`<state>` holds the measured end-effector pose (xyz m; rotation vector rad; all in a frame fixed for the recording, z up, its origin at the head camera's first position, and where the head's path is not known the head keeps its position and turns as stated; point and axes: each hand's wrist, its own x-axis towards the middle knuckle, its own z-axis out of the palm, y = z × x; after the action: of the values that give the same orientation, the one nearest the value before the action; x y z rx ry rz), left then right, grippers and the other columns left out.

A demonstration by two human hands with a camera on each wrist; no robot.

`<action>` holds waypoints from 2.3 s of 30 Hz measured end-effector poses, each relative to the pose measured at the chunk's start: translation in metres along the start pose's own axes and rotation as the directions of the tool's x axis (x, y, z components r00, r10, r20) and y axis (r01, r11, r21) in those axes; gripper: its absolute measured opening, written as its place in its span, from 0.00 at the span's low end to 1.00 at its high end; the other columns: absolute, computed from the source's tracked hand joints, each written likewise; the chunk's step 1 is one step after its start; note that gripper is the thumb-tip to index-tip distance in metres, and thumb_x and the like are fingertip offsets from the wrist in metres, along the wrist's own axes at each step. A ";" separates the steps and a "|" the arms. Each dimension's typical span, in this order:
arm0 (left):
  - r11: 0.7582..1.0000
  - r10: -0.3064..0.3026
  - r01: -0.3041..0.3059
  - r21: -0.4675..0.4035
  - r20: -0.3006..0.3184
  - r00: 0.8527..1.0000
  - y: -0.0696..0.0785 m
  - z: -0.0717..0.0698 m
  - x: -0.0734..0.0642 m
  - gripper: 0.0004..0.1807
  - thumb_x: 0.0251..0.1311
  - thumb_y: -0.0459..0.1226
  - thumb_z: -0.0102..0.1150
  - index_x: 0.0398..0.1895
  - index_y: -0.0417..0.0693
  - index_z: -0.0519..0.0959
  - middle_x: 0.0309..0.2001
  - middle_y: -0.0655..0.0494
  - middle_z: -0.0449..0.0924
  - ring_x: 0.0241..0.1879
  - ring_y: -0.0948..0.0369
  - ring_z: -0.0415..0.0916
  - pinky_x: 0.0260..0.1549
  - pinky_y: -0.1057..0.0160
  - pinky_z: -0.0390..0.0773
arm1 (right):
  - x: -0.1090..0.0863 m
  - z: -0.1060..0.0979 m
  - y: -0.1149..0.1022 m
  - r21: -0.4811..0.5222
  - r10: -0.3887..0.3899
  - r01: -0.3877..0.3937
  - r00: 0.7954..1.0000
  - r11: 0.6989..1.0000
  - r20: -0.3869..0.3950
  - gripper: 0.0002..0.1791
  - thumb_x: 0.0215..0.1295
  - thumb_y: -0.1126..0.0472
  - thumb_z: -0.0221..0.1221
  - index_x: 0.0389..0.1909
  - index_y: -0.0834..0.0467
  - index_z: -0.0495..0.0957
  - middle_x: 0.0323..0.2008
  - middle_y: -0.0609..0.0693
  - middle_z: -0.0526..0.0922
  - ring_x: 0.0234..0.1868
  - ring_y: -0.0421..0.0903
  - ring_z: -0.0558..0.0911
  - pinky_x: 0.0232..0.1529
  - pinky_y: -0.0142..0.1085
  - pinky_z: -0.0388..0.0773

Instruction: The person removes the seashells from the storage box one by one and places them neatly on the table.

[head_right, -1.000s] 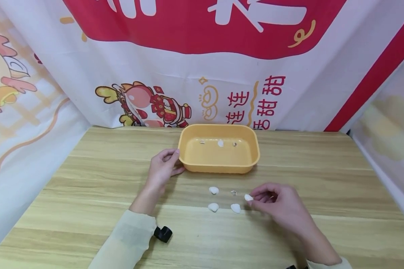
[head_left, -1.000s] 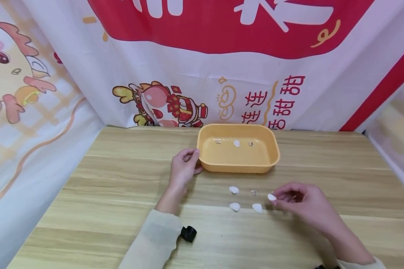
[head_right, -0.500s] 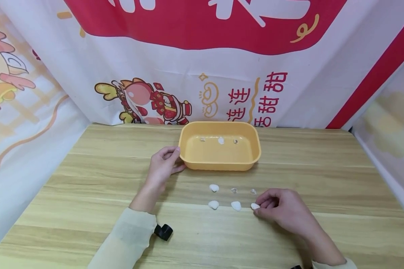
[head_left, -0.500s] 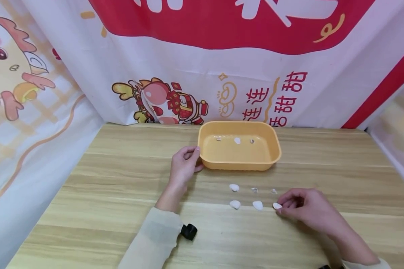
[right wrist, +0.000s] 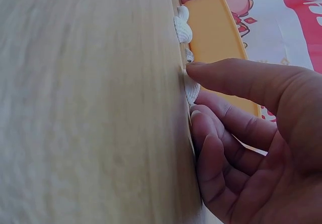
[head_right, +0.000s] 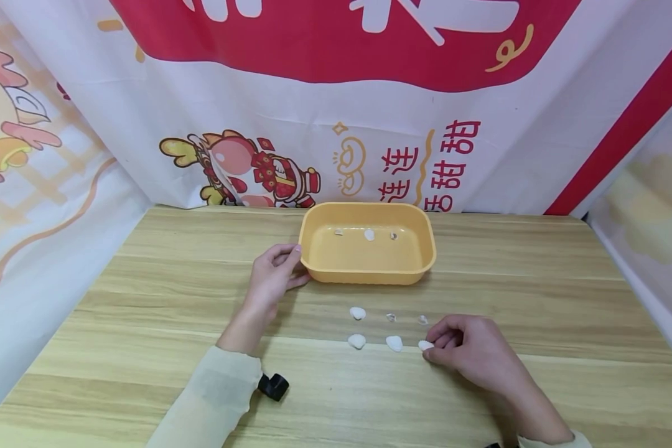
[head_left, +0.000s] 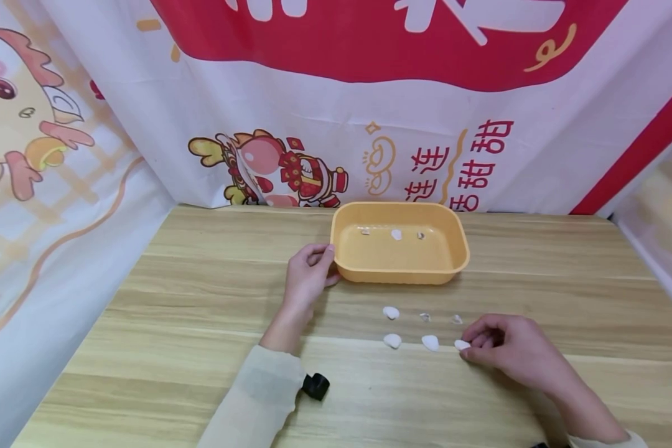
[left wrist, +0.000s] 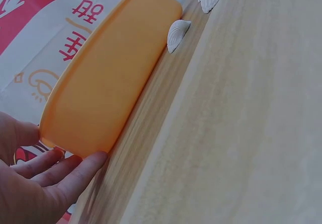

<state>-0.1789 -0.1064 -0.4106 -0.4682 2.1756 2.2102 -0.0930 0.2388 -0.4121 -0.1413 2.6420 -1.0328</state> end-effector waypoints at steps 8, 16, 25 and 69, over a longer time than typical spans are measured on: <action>1.000 0.006 -0.006 -0.011 -0.004 1.000 -0.001 0.000 0.001 0.17 0.81 0.41 0.59 0.63 0.40 0.81 0.59 0.39 0.85 0.52 0.53 0.86 0.52 0.52 0.94 | 0.000 0.000 -0.001 -0.016 0.009 -0.009 1.000 1.000 -0.004 0.11 0.61 0.52 0.78 0.40 0.50 0.89 0.32 0.45 0.85 0.35 0.41 0.80 0.32 0.28 0.78; 1.000 -0.008 0.008 -0.006 0.003 1.000 0.000 0.000 0.000 0.17 0.80 0.42 0.59 0.63 0.42 0.80 0.59 0.42 0.85 0.54 0.52 0.86 0.52 0.53 0.93 | 0.000 0.000 0.000 -0.025 0.008 -0.009 1.000 1.000 -0.005 0.12 0.62 0.51 0.78 0.40 0.50 0.89 0.32 0.45 0.85 0.35 0.40 0.79 0.32 0.28 0.77; 1.000 -0.010 0.010 -0.007 0.006 1.000 0.000 0.000 0.000 0.17 0.81 0.43 0.59 0.63 0.43 0.80 0.59 0.42 0.84 0.54 0.52 0.85 0.53 0.52 0.93 | 0.000 0.000 0.001 -0.024 0.014 -0.014 1.000 1.000 0.002 0.12 0.62 0.51 0.78 0.40 0.50 0.88 0.33 0.46 0.85 0.35 0.41 0.79 0.32 0.28 0.77; 1.000 -0.024 0.024 -0.004 0.020 1.000 -0.002 0.001 0.004 0.17 0.81 0.42 0.59 0.62 0.40 0.80 0.59 0.41 0.83 0.57 0.51 0.84 0.54 0.52 0.93 | 0.025 -0.052 -0.022 0.089 -0.005 0.032 0.957 0.995 -0.290 0.25 0.69 0.35 0.69 0.55 0.48 0.87 0.48 0.46 0.90 0.44 0.41 0.83 0.37 0.30 0.83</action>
<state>-0.1826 -0.1061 -0.4135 -0.4673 2.1443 2.1984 -0.1331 0.2513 -0.3671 0.0076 2.8471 -1.2676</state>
